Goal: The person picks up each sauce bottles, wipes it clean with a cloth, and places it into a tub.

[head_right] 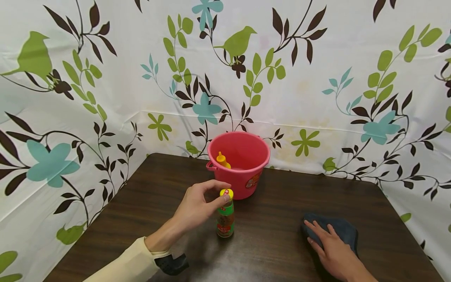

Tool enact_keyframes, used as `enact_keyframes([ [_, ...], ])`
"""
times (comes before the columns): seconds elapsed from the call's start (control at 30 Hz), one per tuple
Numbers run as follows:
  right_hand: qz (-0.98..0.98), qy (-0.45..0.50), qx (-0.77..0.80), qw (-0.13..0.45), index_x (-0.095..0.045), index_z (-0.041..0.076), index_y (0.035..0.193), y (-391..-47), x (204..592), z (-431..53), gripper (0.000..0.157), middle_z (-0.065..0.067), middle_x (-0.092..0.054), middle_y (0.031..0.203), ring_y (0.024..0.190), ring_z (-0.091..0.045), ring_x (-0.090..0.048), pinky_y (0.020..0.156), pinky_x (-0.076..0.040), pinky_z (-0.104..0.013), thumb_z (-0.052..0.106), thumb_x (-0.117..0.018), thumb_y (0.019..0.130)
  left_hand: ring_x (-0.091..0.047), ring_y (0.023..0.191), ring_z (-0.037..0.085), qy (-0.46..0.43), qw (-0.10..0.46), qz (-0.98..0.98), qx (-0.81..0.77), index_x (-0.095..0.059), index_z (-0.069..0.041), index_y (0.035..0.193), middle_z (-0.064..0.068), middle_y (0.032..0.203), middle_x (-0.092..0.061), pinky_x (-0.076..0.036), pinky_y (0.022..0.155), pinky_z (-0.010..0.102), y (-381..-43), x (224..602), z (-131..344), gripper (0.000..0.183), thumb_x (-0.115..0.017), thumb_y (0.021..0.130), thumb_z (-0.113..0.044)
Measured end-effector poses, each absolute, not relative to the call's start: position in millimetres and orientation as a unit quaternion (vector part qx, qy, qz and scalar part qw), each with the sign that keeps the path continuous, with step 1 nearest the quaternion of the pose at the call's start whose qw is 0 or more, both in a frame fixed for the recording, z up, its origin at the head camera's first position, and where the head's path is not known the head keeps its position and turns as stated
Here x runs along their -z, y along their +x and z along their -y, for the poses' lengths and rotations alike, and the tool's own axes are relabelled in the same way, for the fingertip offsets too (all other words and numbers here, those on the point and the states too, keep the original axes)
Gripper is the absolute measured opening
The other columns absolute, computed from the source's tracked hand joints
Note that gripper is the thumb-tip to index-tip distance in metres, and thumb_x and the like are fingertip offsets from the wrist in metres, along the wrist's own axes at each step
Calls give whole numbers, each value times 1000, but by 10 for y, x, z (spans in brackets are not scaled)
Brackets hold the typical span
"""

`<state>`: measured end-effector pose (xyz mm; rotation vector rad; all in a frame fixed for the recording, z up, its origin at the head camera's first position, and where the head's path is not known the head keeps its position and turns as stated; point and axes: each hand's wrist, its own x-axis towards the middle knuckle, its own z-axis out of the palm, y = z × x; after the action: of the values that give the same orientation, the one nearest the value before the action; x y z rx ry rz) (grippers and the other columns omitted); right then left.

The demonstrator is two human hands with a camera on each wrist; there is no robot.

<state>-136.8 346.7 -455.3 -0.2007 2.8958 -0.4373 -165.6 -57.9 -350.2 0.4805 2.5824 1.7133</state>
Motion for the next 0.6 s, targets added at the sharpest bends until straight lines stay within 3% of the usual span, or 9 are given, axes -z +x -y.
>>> enact_keyframes([
  [0.07, -976, -48, 177, 116, -35, 14, 166, -1387, 4480, -3475, 63, -38, -54, 149, 125, -64, -57, 84, -57, -64, 41, -52, 111, -67, 91, 16, 151, 2, -825, -545, -76, -18, 124, -2, 108, -78, -59, 77, 31, -1654, 3499, 578, 27, -77, 98, -26],
  [0.13, -972, -27, 199, 125, -30, 16, 168, -1394, 4406, -3484, 67, -39, -53, 149, 122, -60, -62, 87, -56, -63, 49, -45, 112, -67, 91, 16, 149, 2, -825, -545, -76, -19, 123, -2, 106, -78, -58, 77, 31, -1651, 3497, 576, 26, -77, 98, -26],
  [0.2, -968, -7, 216, 127, -26, 16, 169, -1401, 4325, -3481, 72, -39, -45, 157, 131, -61, -55, 93, -53, -68, 59, -37, 112, -67, 91, 18, 149, 2, -824, -547, -76, -18, 123, -1, 106, -78, -58, 77, 31, -1649, 3497, 573, 27, -77, 98, -26],
  [0.3, -946, 44, 287, 142, -19, 18, 171, -1406, 4230, -3475, 82, -38, -53, 148, 108, -57, -67, 80, -57, -61, 69, -32, 108, -68, 92, 21, 150, 4, -821, -551, -75, -15, 125, 0, 108, -78, -59, 77, 30, -1650, 3501, 570, 29, -77, 98, -26],
  [0.37, -921, 79, 350, 154, -12, 14, 172, -1419, 4169, -3470, 89, -39, -54, 142, 102, -55, -67, 74, -57, -56, 72, -30, 107, -68, 93, 23, 151, 6, -819, -554, -75, -14, 125, 1, 109, -79, -59, 77, 30, -1653, 3503, 568, 30, -77, 98, -26],
  [0.43, -890, 107, 412, 164, -4, 10, 171, -1436, 4115, -3467, 95, -40, -48, 146, 106, -50, -65, 76, -59, -50, 74, -28, 106, -68, 93, 23, 151, 7, -818, -554, -75, -13, 126, 1, 109, -79, -59, 77, 30, -1656, 3505, 568, 31, -77, 98, -26],
  [0.47, -875, 113, 441, 165, 0, 6, 170, -1445, 4094, -3467, 97, -41, -43, 150, 118, -50, -62, 82, -60, -48, 74, -26, 106, -68, 93, 23, 151, 7, -818, -554, -75, -13, 126, 1, 109, -79, -59, 77, 30, -1655, 3505, 568, 31, -77, 98, -26],
  [0.53, -844, 118, 497, 165, 8, 3, 168, -1457, 4055, -3476, 98, -43, -21, 165, 140, -49, -49, 94, -60, -47, 72, -23, 106, -68, 93, 22, 152, 7, -819, -553, -75, -12, 126, 1, 110, -79, -60, 77, 30, -1655, 3506, 565, 31, -77, 98, -26],
  [0.6, -812, 118, 548, 160, 15, 4, 167, -1462, 4026, -3488, 95, -38, -2, 172, 144, -35, -48, 99, -59, -40, 69, -21, 107, -68, 93, 22, 153, 6, -819, -553, -75, -13, 126, 1, 110, -79, -60, 77, 30, -1654, 3509, 563, 32, -78, 98, -26],
])
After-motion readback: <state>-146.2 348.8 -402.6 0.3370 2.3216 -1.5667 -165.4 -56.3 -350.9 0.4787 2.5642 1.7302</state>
